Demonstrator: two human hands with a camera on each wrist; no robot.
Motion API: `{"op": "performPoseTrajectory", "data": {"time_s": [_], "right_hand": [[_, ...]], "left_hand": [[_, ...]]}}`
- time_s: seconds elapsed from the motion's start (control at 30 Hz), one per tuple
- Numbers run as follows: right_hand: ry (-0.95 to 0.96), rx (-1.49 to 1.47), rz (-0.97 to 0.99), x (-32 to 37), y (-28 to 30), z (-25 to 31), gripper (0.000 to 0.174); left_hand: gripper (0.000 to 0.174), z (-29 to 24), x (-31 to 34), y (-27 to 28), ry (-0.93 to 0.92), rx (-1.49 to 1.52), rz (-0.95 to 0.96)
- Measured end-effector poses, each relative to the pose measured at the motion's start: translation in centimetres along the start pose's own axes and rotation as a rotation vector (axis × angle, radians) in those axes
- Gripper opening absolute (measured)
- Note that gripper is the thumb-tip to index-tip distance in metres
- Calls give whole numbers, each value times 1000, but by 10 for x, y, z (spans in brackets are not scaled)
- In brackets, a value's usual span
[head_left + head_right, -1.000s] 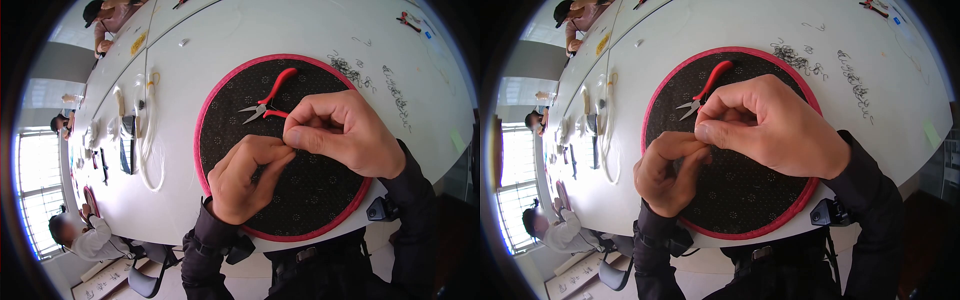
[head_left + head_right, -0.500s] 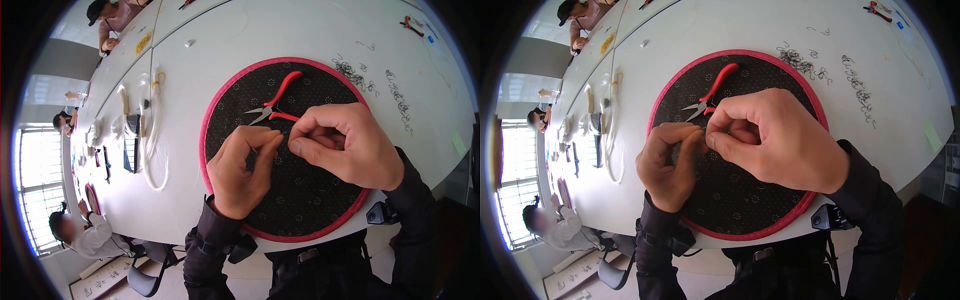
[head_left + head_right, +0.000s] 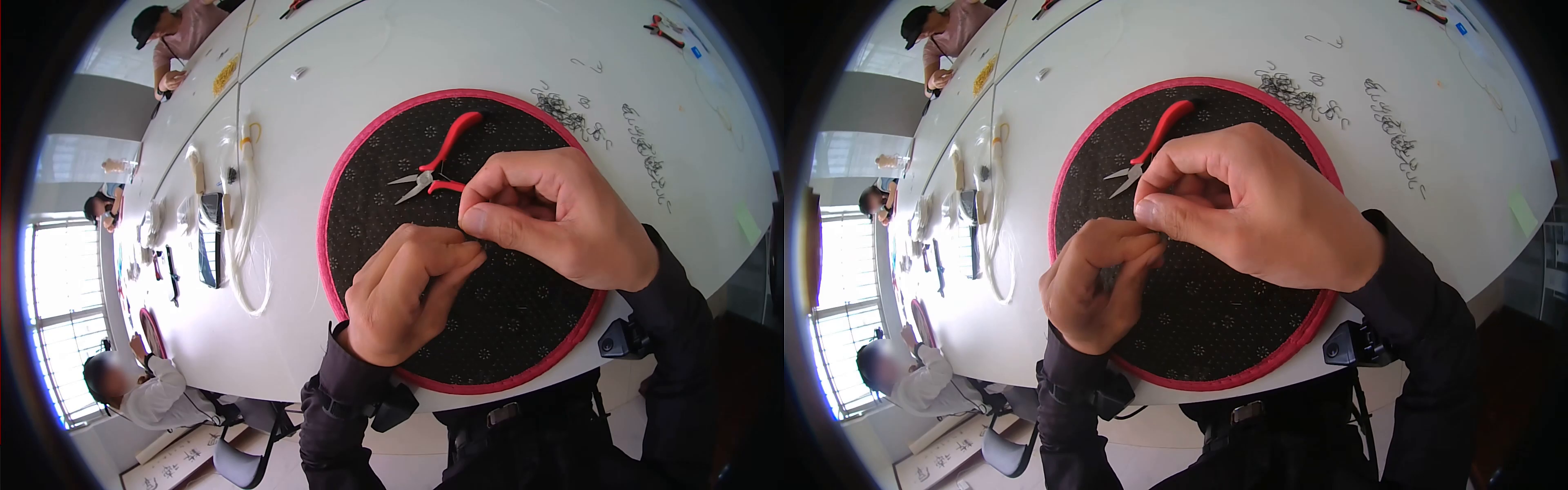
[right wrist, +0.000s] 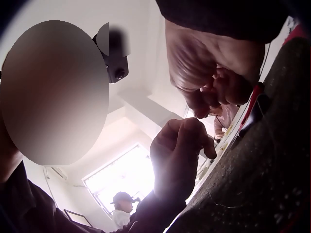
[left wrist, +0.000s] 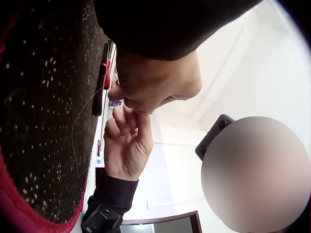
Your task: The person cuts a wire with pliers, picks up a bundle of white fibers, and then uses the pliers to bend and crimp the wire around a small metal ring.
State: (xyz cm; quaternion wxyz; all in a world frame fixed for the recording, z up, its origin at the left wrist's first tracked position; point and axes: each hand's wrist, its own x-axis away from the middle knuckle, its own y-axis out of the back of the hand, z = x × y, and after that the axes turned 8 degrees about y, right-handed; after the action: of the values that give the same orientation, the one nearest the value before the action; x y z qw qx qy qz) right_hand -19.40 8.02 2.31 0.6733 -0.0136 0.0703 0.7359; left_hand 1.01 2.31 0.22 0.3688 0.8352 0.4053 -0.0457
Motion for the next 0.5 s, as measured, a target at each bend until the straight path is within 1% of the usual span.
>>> {"op": "performPoseTrajectory", "data": {"time_s": [0.13,0.23,0.43,0.5], "right_hand": [[19,-78,-27,0,-4,-12,19],[-52,-55,-3,0,-2,-10,19],[-157,-9,33,0,-3,0,17],[-130,-23,24,1,-5,0,16]], "left_hand": [[22,0,0,-1,-18,17,-22],[16,2,0,-1,-37,68,-57],[12,8,2,-1,51,57,-137],[11,12,2,-1,70,44,-149]]}}
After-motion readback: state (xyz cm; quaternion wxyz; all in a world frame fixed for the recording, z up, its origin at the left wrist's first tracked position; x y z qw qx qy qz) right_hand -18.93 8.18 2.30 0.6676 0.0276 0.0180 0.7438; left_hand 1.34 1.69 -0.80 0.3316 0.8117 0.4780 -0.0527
